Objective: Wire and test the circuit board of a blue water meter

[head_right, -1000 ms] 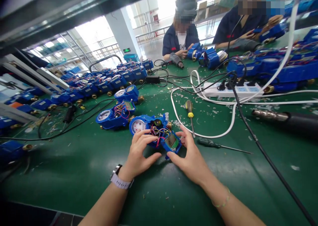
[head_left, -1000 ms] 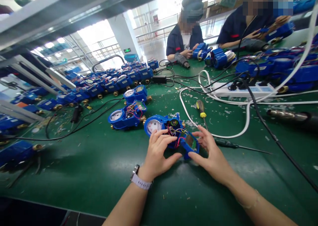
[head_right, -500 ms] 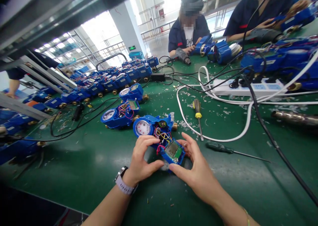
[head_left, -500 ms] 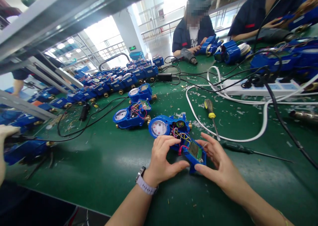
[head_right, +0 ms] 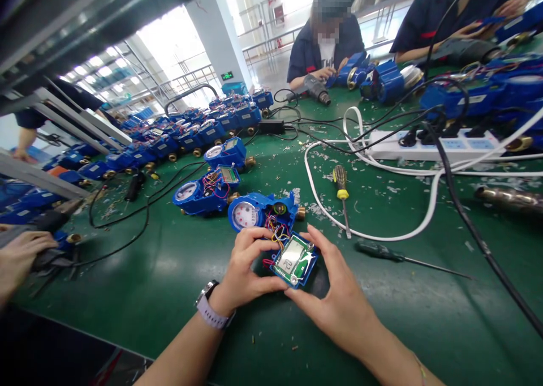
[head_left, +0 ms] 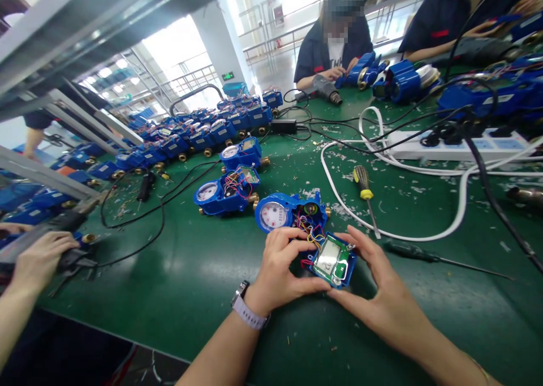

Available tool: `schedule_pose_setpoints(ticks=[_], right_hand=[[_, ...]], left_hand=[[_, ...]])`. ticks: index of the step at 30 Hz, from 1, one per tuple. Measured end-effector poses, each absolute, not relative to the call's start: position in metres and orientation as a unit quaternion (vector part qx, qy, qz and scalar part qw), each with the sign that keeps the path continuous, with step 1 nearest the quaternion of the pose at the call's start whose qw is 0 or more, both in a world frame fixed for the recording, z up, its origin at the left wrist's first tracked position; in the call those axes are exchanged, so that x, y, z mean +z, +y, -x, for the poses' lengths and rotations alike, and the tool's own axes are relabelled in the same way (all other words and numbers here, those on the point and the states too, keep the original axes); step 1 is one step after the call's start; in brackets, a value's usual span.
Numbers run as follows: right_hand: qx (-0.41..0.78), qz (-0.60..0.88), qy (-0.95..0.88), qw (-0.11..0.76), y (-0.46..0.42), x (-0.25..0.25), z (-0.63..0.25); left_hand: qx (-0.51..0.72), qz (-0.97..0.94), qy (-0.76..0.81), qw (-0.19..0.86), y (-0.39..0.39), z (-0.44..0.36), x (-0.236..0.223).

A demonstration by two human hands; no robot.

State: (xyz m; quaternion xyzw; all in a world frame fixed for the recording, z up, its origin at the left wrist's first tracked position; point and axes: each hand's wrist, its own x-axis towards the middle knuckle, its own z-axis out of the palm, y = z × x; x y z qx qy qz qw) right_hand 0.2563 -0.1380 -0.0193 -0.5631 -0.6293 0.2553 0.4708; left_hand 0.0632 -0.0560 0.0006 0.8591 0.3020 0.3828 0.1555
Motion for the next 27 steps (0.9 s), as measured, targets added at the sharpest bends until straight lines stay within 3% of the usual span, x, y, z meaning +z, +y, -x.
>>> schedule_pose_setpoints(ticks=[7, 14, 19, 27], right_hand=[[0.267, 0.571, -0.612, 0.478, -0.139, -0.017, -0.259], [0.439, 0.569, -0.475, 0.508, -0.132, -0.011, -0.262], [0.499, 0.557, -0.423, 0.512, -0.127, -0.008, -0.263], [0.498, 0.543, -0.433, 0.52, -0.13, -0.011, -0.264]], left_hand=[[0.383, -0.859, 0.3, 0.159, -0.057, -0.063, 0.004], [0.48, -0.808, 0.299, 0.162, -0.059, -0.058, 0.007], [0.425, -0.801, 0.31, 0.284, -0.068, -0.064, 0.01], [0.285, -0.708, 0.409, 0.499, -0.079, -0.073, 0.017]])
